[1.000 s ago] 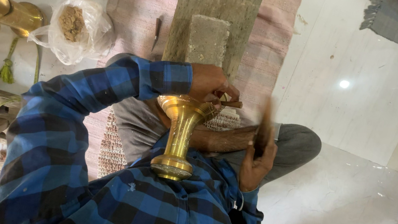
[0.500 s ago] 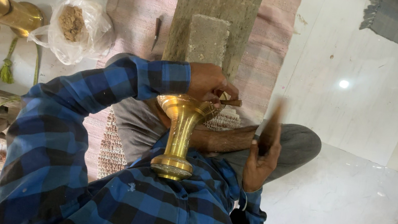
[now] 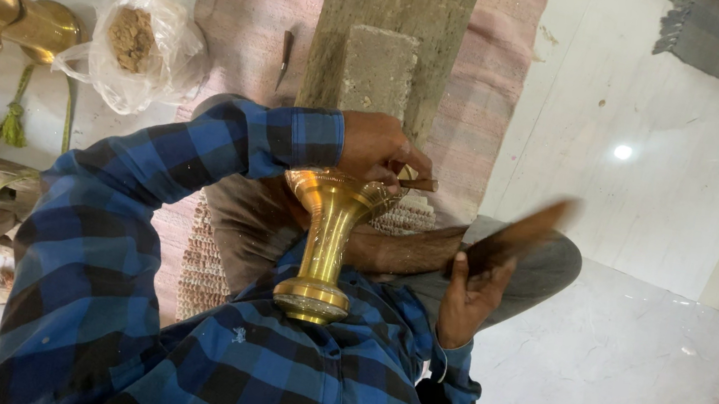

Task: The person sits cross-legged on the floor holding a brass vase against a wooden beam, and uses a chisel and a wooden mallet to tap a decorative pattern into the vase's surface, repositioning the chisel repeatedly as they work around the rim.

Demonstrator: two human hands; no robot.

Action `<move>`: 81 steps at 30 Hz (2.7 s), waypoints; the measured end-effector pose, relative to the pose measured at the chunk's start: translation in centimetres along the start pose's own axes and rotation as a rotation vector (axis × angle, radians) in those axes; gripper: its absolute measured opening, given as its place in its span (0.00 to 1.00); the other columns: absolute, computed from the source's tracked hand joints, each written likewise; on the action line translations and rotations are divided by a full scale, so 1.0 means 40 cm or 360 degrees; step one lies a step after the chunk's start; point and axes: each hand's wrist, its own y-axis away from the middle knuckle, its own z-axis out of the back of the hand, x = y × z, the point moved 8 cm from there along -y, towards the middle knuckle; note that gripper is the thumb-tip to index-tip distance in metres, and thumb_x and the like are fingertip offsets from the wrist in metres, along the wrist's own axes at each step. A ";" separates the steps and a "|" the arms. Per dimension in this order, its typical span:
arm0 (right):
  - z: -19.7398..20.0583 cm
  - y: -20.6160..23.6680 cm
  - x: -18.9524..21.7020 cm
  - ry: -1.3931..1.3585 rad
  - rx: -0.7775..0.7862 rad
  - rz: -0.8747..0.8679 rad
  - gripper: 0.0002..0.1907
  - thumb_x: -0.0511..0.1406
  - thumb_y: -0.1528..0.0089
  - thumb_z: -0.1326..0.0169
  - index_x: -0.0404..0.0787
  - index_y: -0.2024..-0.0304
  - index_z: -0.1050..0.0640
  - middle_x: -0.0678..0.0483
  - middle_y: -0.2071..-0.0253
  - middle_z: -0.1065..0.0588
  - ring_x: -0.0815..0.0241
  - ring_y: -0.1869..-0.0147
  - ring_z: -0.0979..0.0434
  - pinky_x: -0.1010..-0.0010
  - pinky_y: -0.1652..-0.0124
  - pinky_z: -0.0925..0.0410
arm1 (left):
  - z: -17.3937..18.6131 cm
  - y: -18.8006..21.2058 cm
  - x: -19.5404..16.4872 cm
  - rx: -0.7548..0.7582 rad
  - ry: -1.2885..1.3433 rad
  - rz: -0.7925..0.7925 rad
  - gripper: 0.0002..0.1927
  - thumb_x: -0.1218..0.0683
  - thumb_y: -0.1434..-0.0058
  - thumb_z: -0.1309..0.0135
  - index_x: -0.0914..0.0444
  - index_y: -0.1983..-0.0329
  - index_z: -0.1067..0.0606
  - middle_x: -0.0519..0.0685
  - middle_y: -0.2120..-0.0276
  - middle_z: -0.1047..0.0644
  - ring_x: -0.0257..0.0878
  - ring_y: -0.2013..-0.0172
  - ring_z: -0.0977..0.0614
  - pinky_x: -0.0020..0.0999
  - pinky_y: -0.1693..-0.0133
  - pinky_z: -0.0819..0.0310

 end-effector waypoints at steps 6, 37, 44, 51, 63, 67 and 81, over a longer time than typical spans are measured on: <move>-0.023 0.004 0.049 0.0271 0.0093 0.0116 0.32 0.27 0.31 0.48 0.37 0.24 0.38 0.46 0.44 0.31 0.53 0.39 0.28 0.59 0.40 0.31 | 0.004 0.002 -0.002 -0.0010 0.0019 0.0003 0.24 0.52 0.42 0.36 0.52 0.42 0.25 0.48 0.70 0.16 0.41 0.70 0.14 0.41 0.66 0.21; -0.120 0.023 0.054 0.0748 0.0518 0.0199 0.33 0.28 0.37 0.43 0.44 0.29 0.32 0.40 0.49 0.27 0.43 0.47 0.25 0.59 0.48 0.31 | 0.019 0.039 0.058 -0.0379 0.0206 -0.0187 0.25 0.55 0.41 0.35 0.58 0.39 0.25 0.51 0.62 0.15 0.43 0.64 0.12 0.43 0.59 0.17; -0.093 -0.024 0.076 0.0826 0.0528 0.0206 0.36 0.26 0.40 0.44 0.45 0.29 0.32 0.42 0.52 0.27 0.45 0.51 0.25 0.59 0.50 0.30 | -0.001 0.032 0.070 -0.0319 0.0104 -0.0056 0.28 0.53 0.42 0.35 0.56 0.37 0.27 0.52 0.64 0.15 0.44 0.68 0.12 0.41 0.63 0.17; -0.040 -0.077 0.084 0.0649 0.0386 0.0084 0.35 0.25 0.40 0.44 0.46 0.30 0.31 0.47 0.51 0.26 0.52 0.50 0.23 0.65 0.49 0.27 | 0.003 0.030 0.059 -0.0365 0.0170 -0.0090 0.30 0.55 0.43 0.35 0.55 0.35 0.27 0.52 0.64 0.15 0.42 0.70 0.12 0.39 0.64 0.17; -0.004 -0.131 0.051 -0.0115 0.0321 -0.0120 0.35 0.25 0.33 0.45 0.37 0.25 0.40 0.42 0.44 0.25 0.52 0.40 0.23 0.63 0.41 0.25 | 0.024 0.048 0.030 -0.0472 0.0156 -0.0155 0.27 0.55 0.43 0.34 0.56 0.39 0.25 0.52 0.65 0.15 0.41 0.70 0.12 0.39 0.66 0.17; -0.011 -0.126 0.089 0.0182 0.0355 0.0228 0.35 0.24 0.33 0.47 0.32 0.24 0.41 0.38 0.31 0.32 0.47 0.29 0.29 0.60 0.34 0.31 | 0.018 0.052 0.043 -0.0417 0.0149 -0.0008 0.28 0.55 0.41 0.35 0.55 0.37 0.27 0.52 0.67 0.15 0.42 0.70 0.12 0.39 0.65 0.17; -0.026 -0.164 0.082 -0.0116 0.0434 0.0059 0.36 0.25 0.32 0.48 0.33 0.24 0.44 0.40 0.31 0.31 0.48 0.27 0.30 0.60 0.31 0.32 | 0.008 0.067 0.059 -0.0542 0.0166 -0.0023 0.28 0.56 0.40 0.37 0.58 0.36 0.27 0.52 0.62 0.14 0.43 0.66 0.11 0.40 0.60 0.17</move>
